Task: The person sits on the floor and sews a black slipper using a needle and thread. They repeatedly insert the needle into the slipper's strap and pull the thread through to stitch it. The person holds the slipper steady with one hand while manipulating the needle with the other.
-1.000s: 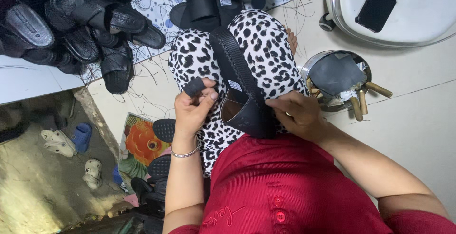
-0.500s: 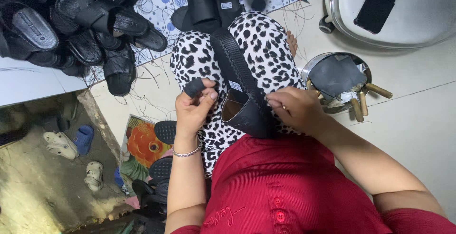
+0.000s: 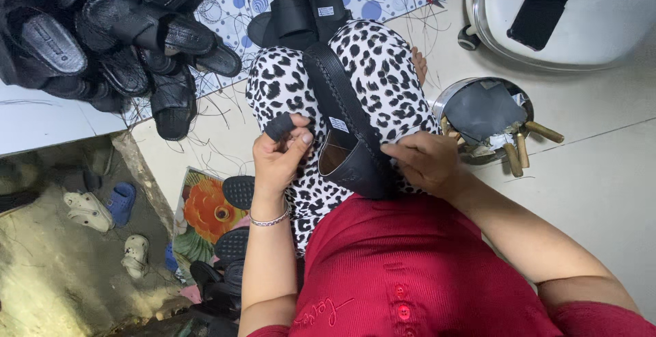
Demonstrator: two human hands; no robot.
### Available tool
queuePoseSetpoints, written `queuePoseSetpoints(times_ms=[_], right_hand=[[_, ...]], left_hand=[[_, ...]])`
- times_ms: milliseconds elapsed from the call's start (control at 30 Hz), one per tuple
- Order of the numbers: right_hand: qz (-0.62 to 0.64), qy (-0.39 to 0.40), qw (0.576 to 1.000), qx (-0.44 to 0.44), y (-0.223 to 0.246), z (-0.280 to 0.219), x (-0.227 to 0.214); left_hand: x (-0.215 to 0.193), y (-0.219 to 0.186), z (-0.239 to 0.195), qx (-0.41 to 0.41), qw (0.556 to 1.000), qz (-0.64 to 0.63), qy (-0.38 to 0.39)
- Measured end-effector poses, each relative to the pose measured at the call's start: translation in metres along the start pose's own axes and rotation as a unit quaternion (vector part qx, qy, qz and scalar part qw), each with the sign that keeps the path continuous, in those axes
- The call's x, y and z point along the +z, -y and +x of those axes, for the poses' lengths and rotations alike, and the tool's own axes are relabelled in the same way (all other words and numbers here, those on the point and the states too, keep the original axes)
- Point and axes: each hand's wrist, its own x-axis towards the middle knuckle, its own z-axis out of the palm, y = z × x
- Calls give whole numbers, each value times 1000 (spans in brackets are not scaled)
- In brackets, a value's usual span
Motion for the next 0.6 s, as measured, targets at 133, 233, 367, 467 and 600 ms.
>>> queuePoseSetpoints(times_ms=[133, 233, 367, 467, 600], right_hand=[[-14, 12, 1000, -18, -6, -8, 5], [-3, -17, 1000, 20, -12, -14, 12], [-11, -9, 999, 41, -13, -13, 13], [-32, -9, 999, 40, -16, -16, 15], [-79, -46, 995, 48, -15, -17, 21]], left_hand=[[2, -2, 0, 0, 1000, 0, -3], [5, -6, 0, 10, 1000, -4, 0], [4, -3, 0, 13, 1000, -7, 0], [2, -3, 1, 17, 1000, -4, 2], [13, -31, -4, 75, 993, 87, 2]])
